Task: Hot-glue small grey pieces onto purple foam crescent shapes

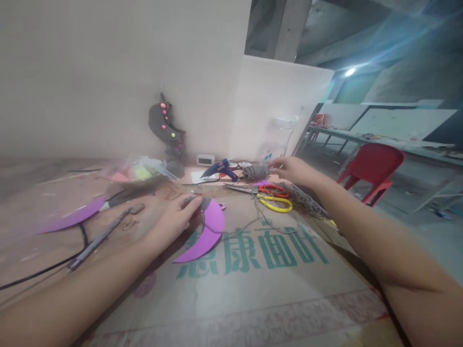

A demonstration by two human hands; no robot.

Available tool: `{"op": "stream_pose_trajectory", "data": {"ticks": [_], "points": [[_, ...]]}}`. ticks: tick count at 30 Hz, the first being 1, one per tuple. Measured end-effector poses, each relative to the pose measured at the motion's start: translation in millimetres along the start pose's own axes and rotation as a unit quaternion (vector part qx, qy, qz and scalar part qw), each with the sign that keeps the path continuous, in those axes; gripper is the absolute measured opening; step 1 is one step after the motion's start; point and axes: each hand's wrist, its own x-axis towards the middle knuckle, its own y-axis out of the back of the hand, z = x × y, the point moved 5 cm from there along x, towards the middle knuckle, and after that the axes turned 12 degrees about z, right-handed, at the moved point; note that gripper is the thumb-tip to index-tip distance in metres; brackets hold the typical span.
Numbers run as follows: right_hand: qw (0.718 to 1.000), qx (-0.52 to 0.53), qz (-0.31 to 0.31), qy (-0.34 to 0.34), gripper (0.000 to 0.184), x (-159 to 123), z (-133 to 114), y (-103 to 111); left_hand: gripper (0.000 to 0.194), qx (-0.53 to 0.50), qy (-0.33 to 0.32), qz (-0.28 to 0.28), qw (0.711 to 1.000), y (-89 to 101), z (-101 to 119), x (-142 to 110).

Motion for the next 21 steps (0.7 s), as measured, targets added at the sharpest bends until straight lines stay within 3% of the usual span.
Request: {"op": "stream_pose_trajectory", "data": {"ticks": [4, 9, 14, 17, 21], "points": [[0.999, -0.032, 0.001, -0.023, 0.023, 3.1, 11.9, -23.8, 0.037, 0.019, -0.018, -0.028, 0.999, -2.1, 2.0, 0.0], [0.997, -0.015, 0.028, -0.076, 0.046, -0.8, 16.5, -44.1, 0.038, 0.065, -0.035, -0.031, 0.997, -0.8, 4.3, 0.3], [0.987, 0.109, 0.058, -0.105, 0.030, 1.6, 19.6, -62.5, 0.035, 0.080, -0.048, -0.032, 0.995, -0.5, 6.9, 0.2], [0.967, 0.211, 0.091, -0.113, 0.032, 6.1, 19.6, -49.0, 0.035, 0.086, -0.054, -0.029, 0.994, -0.2, 7.5, 0.4], [0.919, 0.343, 0.162, -0.108, 0.035, 9.0, 12.0, -4.6, 0.037, 0.081, -0.045, -0.036, 0.995, -1.3, 7.2, -0.4]]}}
